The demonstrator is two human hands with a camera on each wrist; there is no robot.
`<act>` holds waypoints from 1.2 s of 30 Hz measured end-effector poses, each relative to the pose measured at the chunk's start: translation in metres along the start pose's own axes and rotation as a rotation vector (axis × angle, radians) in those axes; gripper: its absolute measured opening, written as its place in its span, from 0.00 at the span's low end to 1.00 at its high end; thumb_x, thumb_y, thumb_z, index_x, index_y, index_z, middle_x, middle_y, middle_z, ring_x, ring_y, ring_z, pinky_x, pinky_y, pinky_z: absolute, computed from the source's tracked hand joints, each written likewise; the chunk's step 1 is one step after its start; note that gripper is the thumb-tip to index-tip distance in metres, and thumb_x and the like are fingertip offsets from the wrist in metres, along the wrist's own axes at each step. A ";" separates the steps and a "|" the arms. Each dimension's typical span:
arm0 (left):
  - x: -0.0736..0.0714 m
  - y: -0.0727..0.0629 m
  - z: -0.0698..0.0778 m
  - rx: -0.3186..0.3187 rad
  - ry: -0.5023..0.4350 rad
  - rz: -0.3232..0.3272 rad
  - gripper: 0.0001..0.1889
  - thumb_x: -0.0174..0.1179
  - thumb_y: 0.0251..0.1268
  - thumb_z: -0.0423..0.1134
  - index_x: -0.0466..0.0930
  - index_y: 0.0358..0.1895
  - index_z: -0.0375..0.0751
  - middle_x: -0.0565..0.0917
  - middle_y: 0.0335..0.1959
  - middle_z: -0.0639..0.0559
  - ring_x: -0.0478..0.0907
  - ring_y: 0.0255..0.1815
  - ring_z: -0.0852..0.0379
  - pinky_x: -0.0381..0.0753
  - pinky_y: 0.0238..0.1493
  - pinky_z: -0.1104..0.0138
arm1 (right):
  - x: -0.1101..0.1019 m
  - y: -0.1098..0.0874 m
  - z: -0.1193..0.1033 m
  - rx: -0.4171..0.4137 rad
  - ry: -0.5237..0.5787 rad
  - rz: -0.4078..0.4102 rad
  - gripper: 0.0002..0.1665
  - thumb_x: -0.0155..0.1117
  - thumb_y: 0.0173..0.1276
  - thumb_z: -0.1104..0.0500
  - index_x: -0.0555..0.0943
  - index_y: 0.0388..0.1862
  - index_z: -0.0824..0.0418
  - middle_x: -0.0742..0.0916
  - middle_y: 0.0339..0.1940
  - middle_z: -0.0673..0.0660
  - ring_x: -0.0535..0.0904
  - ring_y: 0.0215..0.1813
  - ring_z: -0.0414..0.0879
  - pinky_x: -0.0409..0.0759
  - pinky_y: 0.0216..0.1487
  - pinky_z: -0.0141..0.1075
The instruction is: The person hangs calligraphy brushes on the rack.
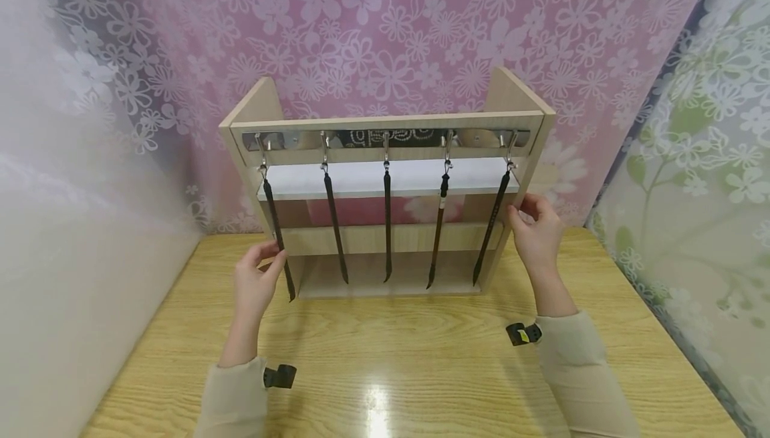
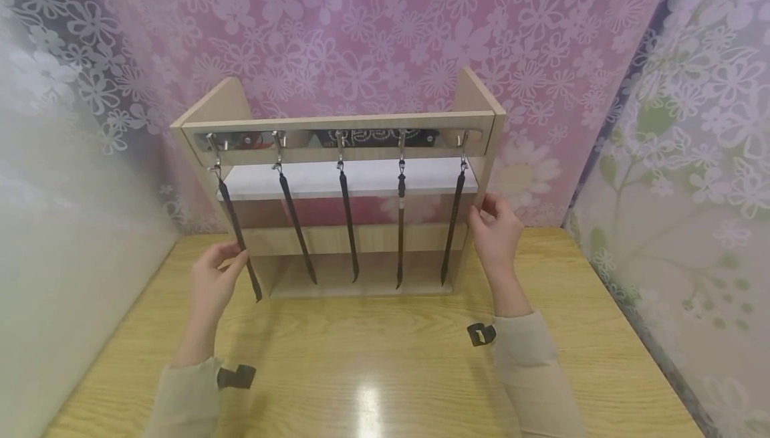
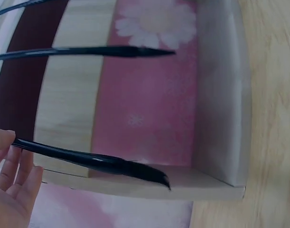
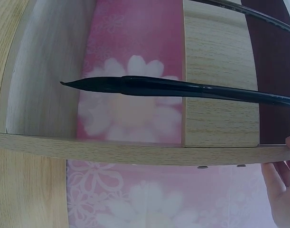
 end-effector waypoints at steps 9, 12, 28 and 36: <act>0.003 0.013 0.003 0.147 0.094 -0.001 0.10 0.60 0.52 0.27 0.77 0.39 0.27 0.80 0.32 0.40 0.77 0.35 0.51 0.77 0.33 0.72 | -0.001 0.001 0.002 -0.024 0.003 0.011 0.13 0.60 0.56 0.68 0.76 0.40 0.73 0.81 0.35 0.62 0.78 0.40 0.51 0.73 0.34 0.19; 0.005 0.015 0.005 0.162 0.107 0.000 0.10 0.60 0.52 0.26 0.77 0.39 0.27 0.80 0.32 0.40 0.78 0.34 0.49 0.77 0.32 0.74 | -0.001 0.001 0.002 -0.018 0.001 0.008 0.13 0.61 0.56 0.67 0.76 0.40 0.72 0.81 0.35 0.61 0.78 0.40 0.51 0.73 0.34 0.19; 0.007 0.019 0.006 0.152 0.122 0.027 0.07 0.60 0.51 0.26 0.77 0.35 0.27 0.81 0.31 0.39 0.78 0.32 0.48 0.72 0.30 0.83 | 0.001 0.001 0.001 -0.018 0.003 0.003 0.13 0.60 0.56 0.68 0.76 0.40 0.74 0.81 0.35 0.63 0.78 0.40 0.50 0.74 0.36 0.21; 0.006 0.020 0.007 0.163 0.127 0.035 0.07 0.60 0.51 0.27 0.77 0.35 0.28 0.81 0.31 0.40 0.78 0.32 0.49 0.78 0.31 0.68 | 0.002 0.000 0.002 -0.012 0.014 -0.021 0.13 0.60 0.57 0.67 0.76 0.40 0.73 0.81 0.36 0.63 0.78 0.39 0.47 0.74 0.36 0.21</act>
Point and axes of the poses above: each hand's wrist, its own y-axis towards the middle knuckle, its own x-axis out of the palm, z = x × y, the point moved 7 cm from there along y, towards the middle knuckle
